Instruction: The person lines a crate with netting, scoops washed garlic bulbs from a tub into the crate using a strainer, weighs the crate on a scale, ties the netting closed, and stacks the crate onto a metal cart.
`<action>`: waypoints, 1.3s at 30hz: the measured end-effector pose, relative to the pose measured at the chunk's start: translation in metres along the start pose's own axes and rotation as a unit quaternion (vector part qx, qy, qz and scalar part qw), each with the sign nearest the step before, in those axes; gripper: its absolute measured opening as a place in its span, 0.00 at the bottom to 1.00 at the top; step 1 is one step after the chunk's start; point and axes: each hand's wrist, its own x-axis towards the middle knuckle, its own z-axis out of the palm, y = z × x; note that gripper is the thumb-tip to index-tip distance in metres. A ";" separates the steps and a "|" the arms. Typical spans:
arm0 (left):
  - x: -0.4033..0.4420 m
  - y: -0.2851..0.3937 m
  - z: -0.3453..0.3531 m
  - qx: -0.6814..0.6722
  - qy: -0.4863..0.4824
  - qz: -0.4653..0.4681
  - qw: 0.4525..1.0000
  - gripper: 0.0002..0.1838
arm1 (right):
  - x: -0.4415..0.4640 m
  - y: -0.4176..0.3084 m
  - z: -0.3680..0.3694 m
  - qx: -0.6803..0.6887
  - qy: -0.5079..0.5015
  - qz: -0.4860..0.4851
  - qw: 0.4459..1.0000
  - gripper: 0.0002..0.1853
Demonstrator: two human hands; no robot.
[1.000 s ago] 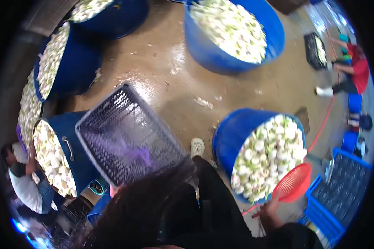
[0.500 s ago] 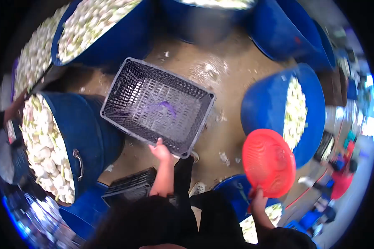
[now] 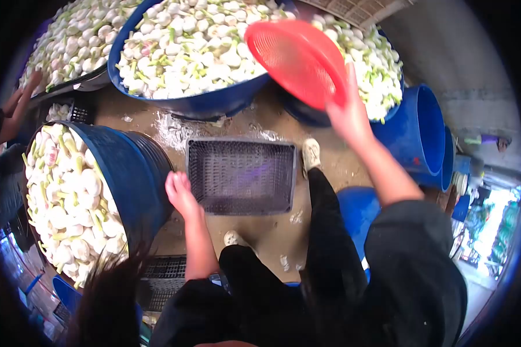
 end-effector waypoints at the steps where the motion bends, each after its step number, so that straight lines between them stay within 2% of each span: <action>1: 0.010 0.027 0.031 -0.036 -0.031 0.013 0.999 0.18 | 0.051 0.001 0.007 -0.075 -0.034 -0.019 0.996 0.42; 3: 0.028 0.067 0.098 -0.091 -0.073 0.064 0.991 0.20 | 0.147 0.021 0.043 -0.145 -0.076 -0.017 0.986 0.42; 4: 0.040 0.085 0.131 -0.139 -0.082 0.055 0.985 0.22 | 0.186 0.024 0.062 -0.210 -0.121 -0.013 0.970 0.43; 5: 0.058 0.093 0.161 -0.186 -0.047 0.012 0.981 0.25 | 0.225 0.049 0.095 -0.170 -0.219 0.065 0.959 0.47; 6: 0.081 0.093 0.188 -0.199 0.001 -0.020 0.980 0.27 | 0.249 0.026 0.102 -0.190 -0.303 0.118 0.926 0.47; 7: 0.099 0.099 0.212 -0.199 0.010 -0.034 0.979 0.28 | 0.258 0.007 0.104 -0.211 -0.386 0.189 0.878 0.48; 8: 0.127 0.080 0.225 -0.211 -0.016 -0.053 0.976 0.35 | 0.264 0.023 0.108 -0.218 -0.404 0.192 0.867 0.48; 9: 0.139 0.079 0.244 -0.211 0.003 -0.064 0.975 0.35 | 0.272 0.041 0.119 -0.180 -0.420 0.154 0.876 0.48; 10: 0.152 0.083 0.263 -0.044 0.156 -0.139 0.977 0.40 | 0.284 0.059 0.135 -0.139 -0.432 0.111 0.884 0.48; 11: 0.162 0.083 0.277 0.127 0.296 -0.213 0.922 0.45 | 0.286 0.084 0.160 -0.185 -0.429 0.076 0.881 0.48; 13: 0.179 0.073 0.286 0.137 0.318 -0.236 0.908 0.49 | 0.290 0.049 0.173 -0.263 -0.493 0.117 0.821 0.48; 14: 0.189 0.063 0.284 0.146 0.327 -0.249 0.900 0.53 | 0.295 0.040 0.180 -0.244 -0.531 0.145 0.799 0.49; 15: 0.204 0.046 0.274 0.113 0.327 -0.250 0.904 0.53 | 0.300 0.036 0.185 -0.224 -0.563 0.172 0.776 0.51; 17: 0.206 0.032 0.270 -0.121 0.246 -0.150 0.950 0.53 | 0.287 0.100 0.243 -0.179 -0.514 0.103 0.832 0.50; 18: 0.210 0.024 0.268 -0.075 0.260 -0.159 0.949 0.43 | 0.280 0.107 0.263 -0.174 -0.501 0.113 0.841 0.47; 19: 0.207 0.020 0.269 -0.072 0.268 -0.158 0.948 0.43 | 0.274 0.115 0.278 -0.168 -0.487 0.123 0.848 0.43; 20: 0.202 0.015 0.268 -0.161 0.169 -0.213 0.949 0.37 | 0.273 0.130 0.294 -0.163 -0.495 0.120 0.845 0.43; 21: 0.198 0.013 0.268 -0.250 0.065 -0.261 0.930 0.31 | 0.276 0.145 0.314 -0.068 -0.574 0.191 0.794 0.35; 22: 0.200 -0.014 0.265 -0.246 0.065 -0.276 0.927 0.26 | 0.280 0.156 0.330 0.029 -0.638 0.257 0.725 0.27; 23: 0.205 -0.036 0.264 -0.241 0.063 -0.290 0.924 0.22 | 0.285 0.164 0.340 0.035 -0.639 0.253 0.726 0.27; 25: 0.169 -0.001 0.302 -0.211 0.075 -0.269 0.937 0.26 | 0.289 0.179 0.331 0.069 -0.660 0.226 0.713 0.13; 26: 0.159 0.018 0.316 -0.133 0.131 -0.254 0.949 0.28 | 0.300 0.182 0.317 0.137 -0.675 0.266 0.674 0.09; 27: 0.157 0.026 0.323 -0.058 0.185 -0.232 0.953 0.31 | 0.310 0.171 0.303 0.132 -0.678 0.262 0.674 0.09; 28: 0.162 0.015 0.315 -0.167 0.154 -0.142 0.963 0.36 | 0.318 0.161 0.291 0.132 -0.682 0.306 0.651 0.08; 29: 0.167 0.021 0.317 -0.171 0.156 -0.142 0.962 0.36 | 0.324 0.156 0.282 0.131 -0.684 0.353 0.625 0.08; 30: 0.171 0.034 0.319 -0.125 0.169 -0.145 0.967 0.36 | 0.328 0.155 0.278 0.151 -0.707 0.342 0.601 0.08; 32: 0.181 0.036 0.315 -0.077 0.189 -0.153 0.967 0.36 | 0.324 0.143 0.277 0.186 -0.716 0.325 0.590 0.08; 33: 0.188 0.033 0.312 -0.113 0.138 -0.147 0.973 0.35 | 0.317 0.139 0.281 0.225 -0.719 0.309 0.580 0.08; 34: 0.191 0.030 0.311 -0.149 0.085 -0.140 0.975 0.34 | 0.302 0.136 0.291 0.210 -0.669 0.353 0.619 0.12; 35: 0.186 0.025 0.312 -0.148 0.087 -0.144 0.975 0.34 | 0.300 0.136 0.287 0.209 -0.670 0.357 0.617 0.12; 37: 0.177 0.022 0.320 -0.171 0.120 -0.050 0.977 0.31 | 0.302 0.116 0.270 0.239 -0.675 0.306 0.627 0.20; 38: 0.172 0.020 0.325 -0.170 0.151 0.009 0.974 0.29 | 0.301 0.113 0.263 0.277 -0.661 0.258 0.648 0.19; 39: 0.167 0.023 0.329 -0.174 0.154 0.011 0.973 0.29 | 0.303 0.107 0.253 0.274 -0.663 0.254 0.648 0.19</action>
